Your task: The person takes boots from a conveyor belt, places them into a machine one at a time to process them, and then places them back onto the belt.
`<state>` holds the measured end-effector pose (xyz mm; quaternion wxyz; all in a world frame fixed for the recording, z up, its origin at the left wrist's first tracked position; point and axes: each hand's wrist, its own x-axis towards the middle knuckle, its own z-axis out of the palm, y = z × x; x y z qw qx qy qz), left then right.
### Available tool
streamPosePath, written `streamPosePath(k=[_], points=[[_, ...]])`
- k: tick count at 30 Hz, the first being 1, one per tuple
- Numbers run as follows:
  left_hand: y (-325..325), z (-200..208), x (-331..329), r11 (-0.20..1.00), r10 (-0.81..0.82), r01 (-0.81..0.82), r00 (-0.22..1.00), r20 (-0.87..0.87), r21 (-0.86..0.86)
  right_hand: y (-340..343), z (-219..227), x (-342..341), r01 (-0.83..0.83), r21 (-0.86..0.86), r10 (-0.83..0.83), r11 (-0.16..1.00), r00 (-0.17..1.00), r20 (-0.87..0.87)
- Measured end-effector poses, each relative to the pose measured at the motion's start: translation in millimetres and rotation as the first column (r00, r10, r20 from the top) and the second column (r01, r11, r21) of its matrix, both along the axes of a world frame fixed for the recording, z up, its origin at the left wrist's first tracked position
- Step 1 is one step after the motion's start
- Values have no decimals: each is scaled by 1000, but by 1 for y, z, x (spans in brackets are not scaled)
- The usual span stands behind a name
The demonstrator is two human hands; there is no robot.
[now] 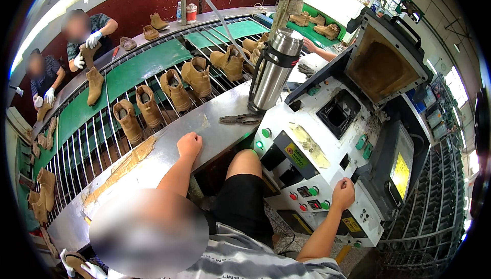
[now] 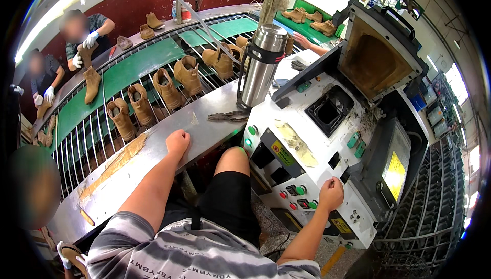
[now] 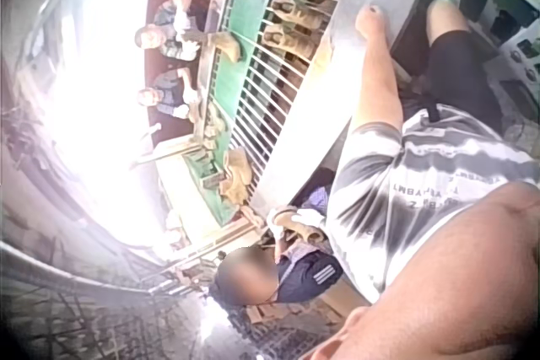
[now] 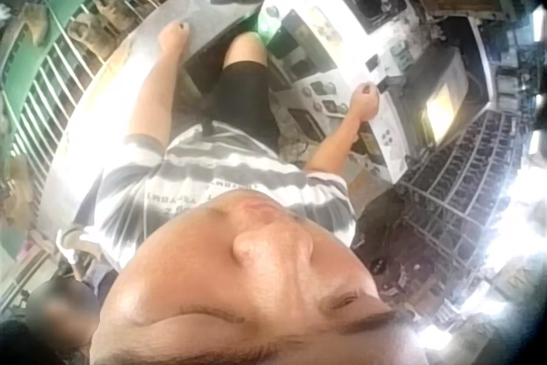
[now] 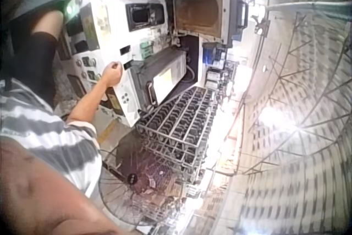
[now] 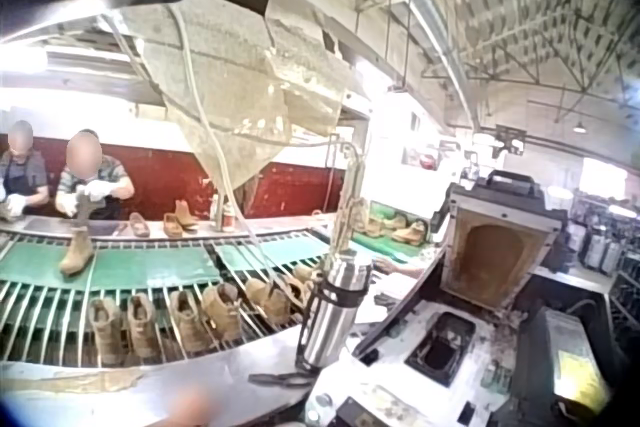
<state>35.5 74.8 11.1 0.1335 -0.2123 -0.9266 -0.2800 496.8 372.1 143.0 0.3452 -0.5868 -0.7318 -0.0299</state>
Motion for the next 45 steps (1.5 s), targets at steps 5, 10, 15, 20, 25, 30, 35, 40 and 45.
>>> streamPosePath(k=[5,10,15,20,25,30,35,40,45], points=[[0,-1,0,1000,-2,2,1000,13,6,1,-2,0,2,-1,-2,1000,1000,-3],[1,-3,1,1000,-4,4,1000,-9,16,4,-4,2,25,-19,-25,1000,1000,0],[1,-5,-1,999,-15,15,1000,-8,39,2,1,-1,22,-33,-22,999,1000,14],[-3,-13,-2,1000,16,-15,1000,-18,20,5,-4,1,24,-73,-21,997,999,48],[-3,-8,2,998,14,-15,1000,27,56,7,-8,8,20,-88,-15,996,998,60],[-3,-6,1,996,-20,17,999,41,84,8,-10,8,75,-80,-64,994,990,127],[-3,0,2,998,-36,31,995,90,56,15,-14,10,85,-122,-69,989,989,128],[-6,0,3,999,-3,-1,995,104,40,14,-8,-1,152,-127,-129,980,976,176],[-1,-3,3,999,-31,33,993,110,-12,38,-31,15,22,-140,-7,990,994,107]])
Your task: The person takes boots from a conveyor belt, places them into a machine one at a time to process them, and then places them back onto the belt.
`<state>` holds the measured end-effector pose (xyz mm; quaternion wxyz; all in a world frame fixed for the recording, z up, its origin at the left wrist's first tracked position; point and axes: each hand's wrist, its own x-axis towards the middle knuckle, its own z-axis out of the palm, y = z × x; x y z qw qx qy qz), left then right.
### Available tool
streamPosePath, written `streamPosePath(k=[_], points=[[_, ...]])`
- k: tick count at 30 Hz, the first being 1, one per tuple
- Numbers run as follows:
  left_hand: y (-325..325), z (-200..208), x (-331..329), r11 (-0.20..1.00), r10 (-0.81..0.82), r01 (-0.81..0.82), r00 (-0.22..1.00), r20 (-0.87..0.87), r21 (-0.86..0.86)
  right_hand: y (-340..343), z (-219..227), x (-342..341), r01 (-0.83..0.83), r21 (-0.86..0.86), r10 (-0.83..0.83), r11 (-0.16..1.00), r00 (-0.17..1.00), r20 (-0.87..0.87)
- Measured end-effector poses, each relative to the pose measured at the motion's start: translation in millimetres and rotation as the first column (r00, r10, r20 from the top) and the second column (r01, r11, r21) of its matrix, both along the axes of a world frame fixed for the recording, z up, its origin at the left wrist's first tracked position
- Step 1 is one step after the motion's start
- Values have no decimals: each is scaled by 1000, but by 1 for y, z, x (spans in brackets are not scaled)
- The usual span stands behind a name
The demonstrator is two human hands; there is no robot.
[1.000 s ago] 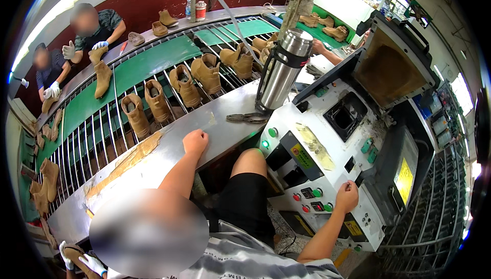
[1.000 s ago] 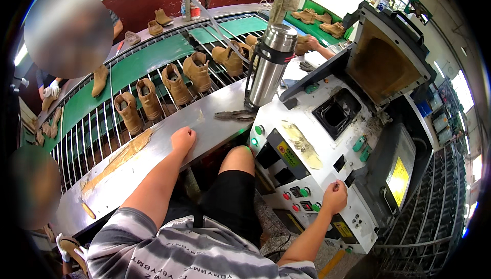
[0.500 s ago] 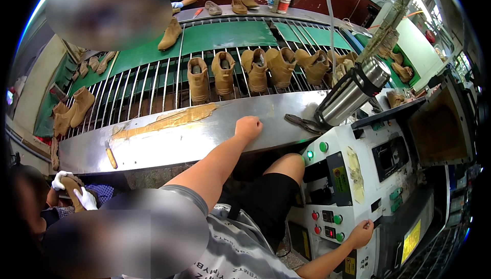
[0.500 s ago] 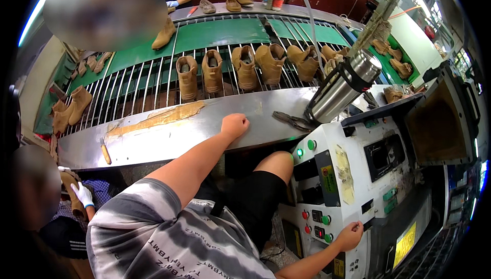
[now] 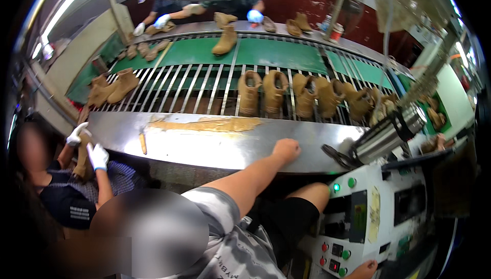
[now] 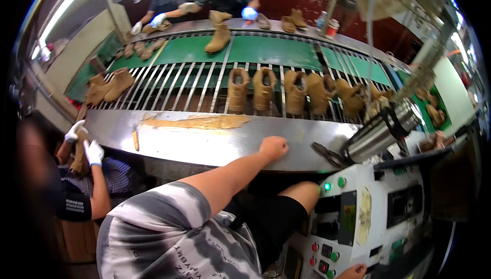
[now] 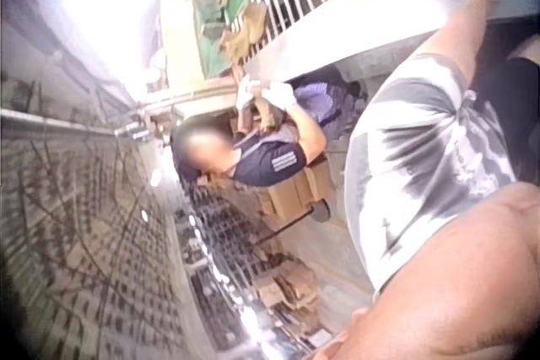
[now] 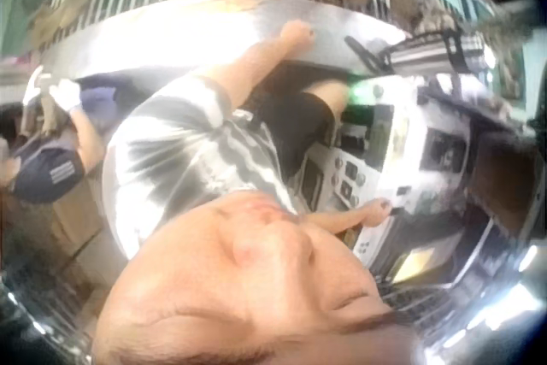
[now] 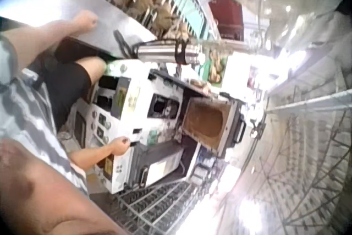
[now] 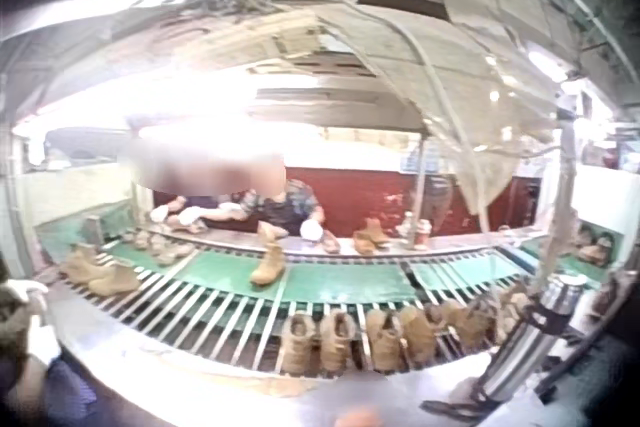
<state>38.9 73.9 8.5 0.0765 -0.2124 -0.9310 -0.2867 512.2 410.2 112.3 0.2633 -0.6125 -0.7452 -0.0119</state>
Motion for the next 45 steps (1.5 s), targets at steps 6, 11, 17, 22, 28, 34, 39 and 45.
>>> streamPosePath(k=[6,11,17,22,28,34,39,45], points=[[-5,3,2,998,-12,9,999,32,70,-39,31,-15,81,88,-88,993,992,85],[-4,8,5,997,-9,8,1000,5,82,-39,35,-14,116,47,-120,992,988,93],[-5,3,2,997,-6,5,1000,13,83,-38,32,-16,99,61,-103,993,992,69],[-4,-1,1,995,-6,10,999,-31,103,-39,32,-15,94,56,-98,994,993,62],[-8,5,4,994,-18,16,1000,17,111,-38,29,-11,83,93,-89,992,994,65],[-7,-4,0,993,2,3,999,-45,117,-48,38,-18,70,115,-79,991,994,76],[-20,1,0,983,-127,118,990,54,143,-48,41,-18,33,109,-42,994,996,75],[-112,-3,-20,936,67,-64,998,1,347,-55,42,-21,24,85,-30,996,997,75]])
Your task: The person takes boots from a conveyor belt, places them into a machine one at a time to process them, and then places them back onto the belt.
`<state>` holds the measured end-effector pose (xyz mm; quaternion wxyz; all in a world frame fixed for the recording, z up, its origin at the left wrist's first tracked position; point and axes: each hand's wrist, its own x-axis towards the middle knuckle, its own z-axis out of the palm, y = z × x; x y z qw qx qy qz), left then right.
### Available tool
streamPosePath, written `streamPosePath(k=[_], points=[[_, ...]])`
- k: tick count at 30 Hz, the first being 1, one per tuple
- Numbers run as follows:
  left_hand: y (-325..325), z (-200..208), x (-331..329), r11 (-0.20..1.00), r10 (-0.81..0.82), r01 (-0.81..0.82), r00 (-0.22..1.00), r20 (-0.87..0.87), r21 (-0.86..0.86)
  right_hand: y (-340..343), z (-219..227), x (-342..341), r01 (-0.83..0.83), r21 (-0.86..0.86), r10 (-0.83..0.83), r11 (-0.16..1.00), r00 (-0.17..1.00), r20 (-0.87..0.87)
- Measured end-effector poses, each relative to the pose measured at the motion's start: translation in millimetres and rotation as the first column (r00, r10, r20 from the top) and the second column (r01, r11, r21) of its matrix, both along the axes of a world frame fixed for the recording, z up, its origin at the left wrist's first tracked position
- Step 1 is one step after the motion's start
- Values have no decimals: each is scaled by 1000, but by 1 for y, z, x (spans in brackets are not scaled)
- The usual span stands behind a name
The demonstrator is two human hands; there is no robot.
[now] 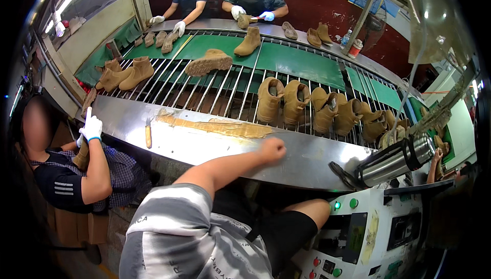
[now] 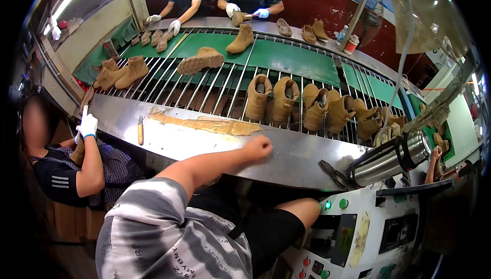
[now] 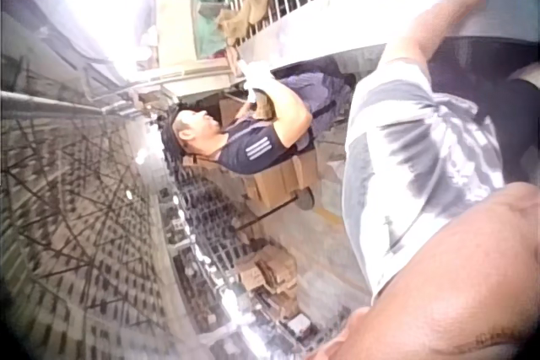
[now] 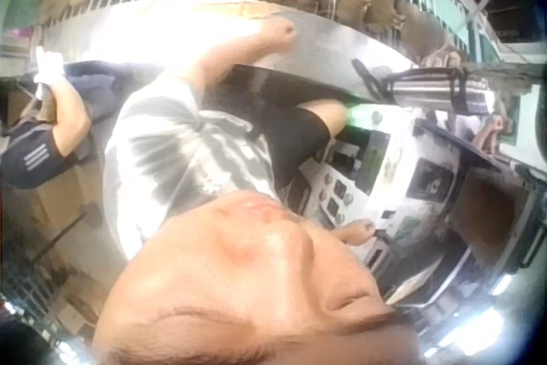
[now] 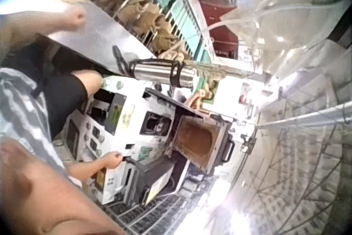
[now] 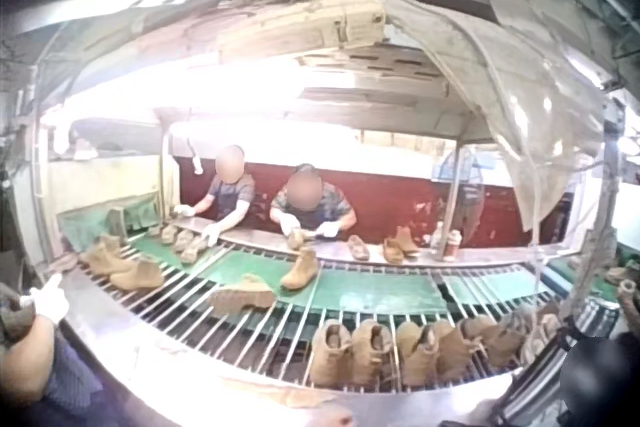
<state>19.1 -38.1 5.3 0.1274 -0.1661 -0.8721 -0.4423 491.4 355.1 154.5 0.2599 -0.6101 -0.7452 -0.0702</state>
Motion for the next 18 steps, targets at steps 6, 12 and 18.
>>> streamPosePath(k=[6,12,18], points=[[-199,20,-93,868,442,-492,826,-350,-67,8,-7,-2,-43,4,43,999,999,-12],[-324,45,-160,462,610,-652,725,-319,-601,46,-41,34,-90,131,80,987,994,78],[-359,39,-240,159,628,-557,694,-352,-815,44,-35,30,-137,113,136,984,990,23]])
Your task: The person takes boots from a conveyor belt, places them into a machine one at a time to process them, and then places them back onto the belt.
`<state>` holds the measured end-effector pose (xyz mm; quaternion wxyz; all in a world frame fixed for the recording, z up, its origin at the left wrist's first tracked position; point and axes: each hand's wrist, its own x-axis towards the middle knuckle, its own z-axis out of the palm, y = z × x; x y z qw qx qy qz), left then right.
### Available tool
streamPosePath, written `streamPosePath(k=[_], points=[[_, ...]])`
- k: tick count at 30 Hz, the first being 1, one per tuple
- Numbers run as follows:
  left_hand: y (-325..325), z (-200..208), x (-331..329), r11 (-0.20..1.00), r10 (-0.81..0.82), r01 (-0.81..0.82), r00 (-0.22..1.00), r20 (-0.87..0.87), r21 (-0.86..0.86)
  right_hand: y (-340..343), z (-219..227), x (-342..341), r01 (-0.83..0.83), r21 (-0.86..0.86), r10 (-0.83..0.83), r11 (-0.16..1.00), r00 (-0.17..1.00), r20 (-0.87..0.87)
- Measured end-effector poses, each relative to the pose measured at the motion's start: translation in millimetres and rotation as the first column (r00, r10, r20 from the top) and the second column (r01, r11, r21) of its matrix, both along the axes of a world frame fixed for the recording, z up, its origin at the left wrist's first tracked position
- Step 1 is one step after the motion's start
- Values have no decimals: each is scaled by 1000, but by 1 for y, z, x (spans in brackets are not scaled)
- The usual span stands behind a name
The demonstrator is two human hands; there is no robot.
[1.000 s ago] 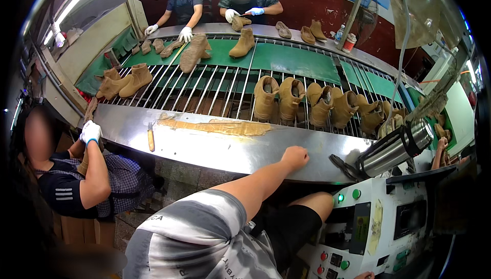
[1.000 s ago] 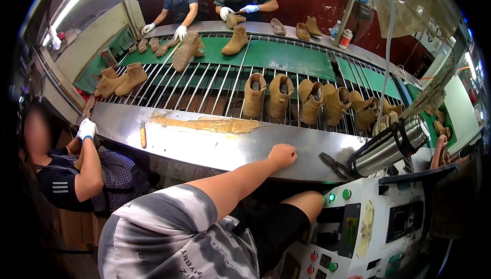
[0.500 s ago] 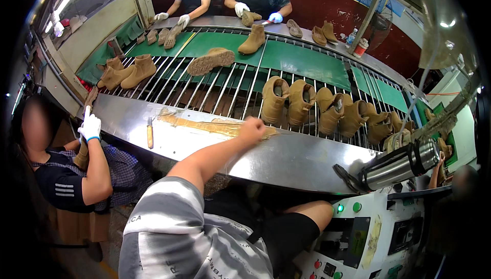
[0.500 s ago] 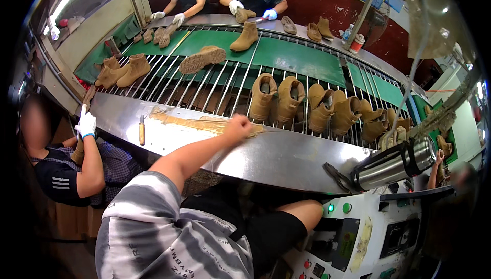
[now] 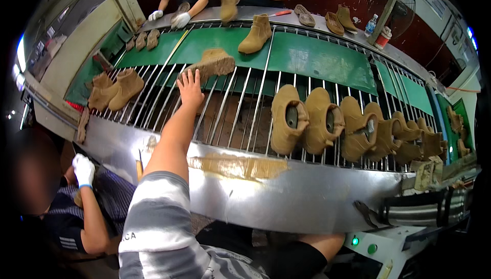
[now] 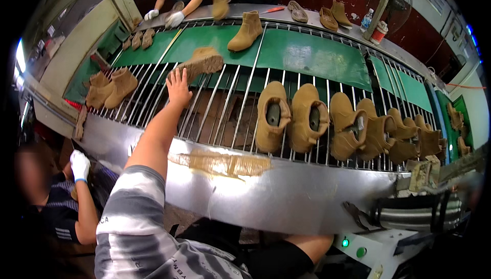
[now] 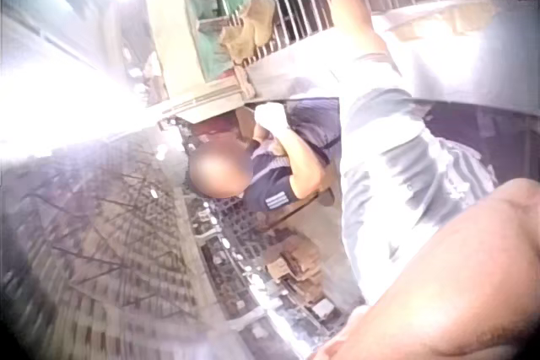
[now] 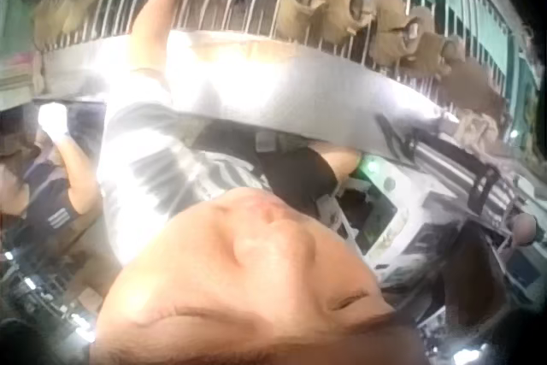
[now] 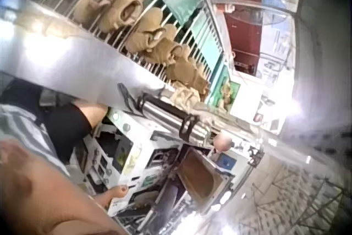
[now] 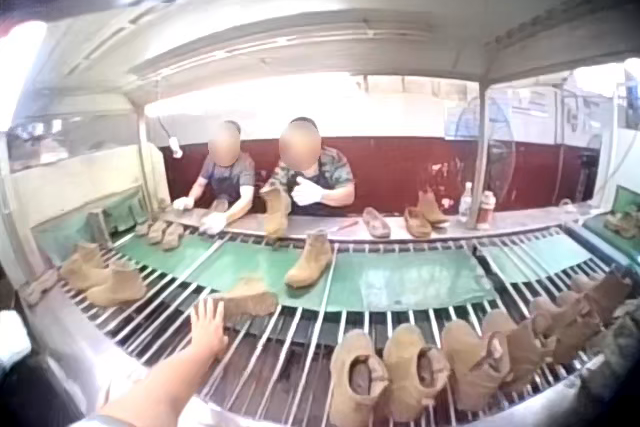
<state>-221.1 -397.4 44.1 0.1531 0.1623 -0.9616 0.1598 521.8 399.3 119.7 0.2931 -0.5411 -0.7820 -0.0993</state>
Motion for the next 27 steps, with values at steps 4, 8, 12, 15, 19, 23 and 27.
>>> streamPosePath(k=[4,8,12,15,19,23,27], points=[[-15,-27,-64,979,41,-37,999,14,-203,12,-13,2,129,102,-135,986,990,49],[-32,-52,-96,904,72,-53,997,27,-424,19,-21,20,135,182,-151,974,985,79],[5,-33,-84,900,53,8,990,127,-436,11,-24,33,211,163,-223,964,973,63],[13,-4,-60,937,-46,115,977,210,-330,-2,-18,1,265,110,-267,958,964,3],[63,70,14,957,-243,274,938,248,-98,-11,-35,-24,14,40,0,999,938,-347],[95,153,96,896,-443,432,857,262,101,-58,-50,-98,-647,-131,282,751,494,-822],[155,222,196,677,-728,712,612,310,186,-223,10,-221,-979,-109,740,175,204,-641]])
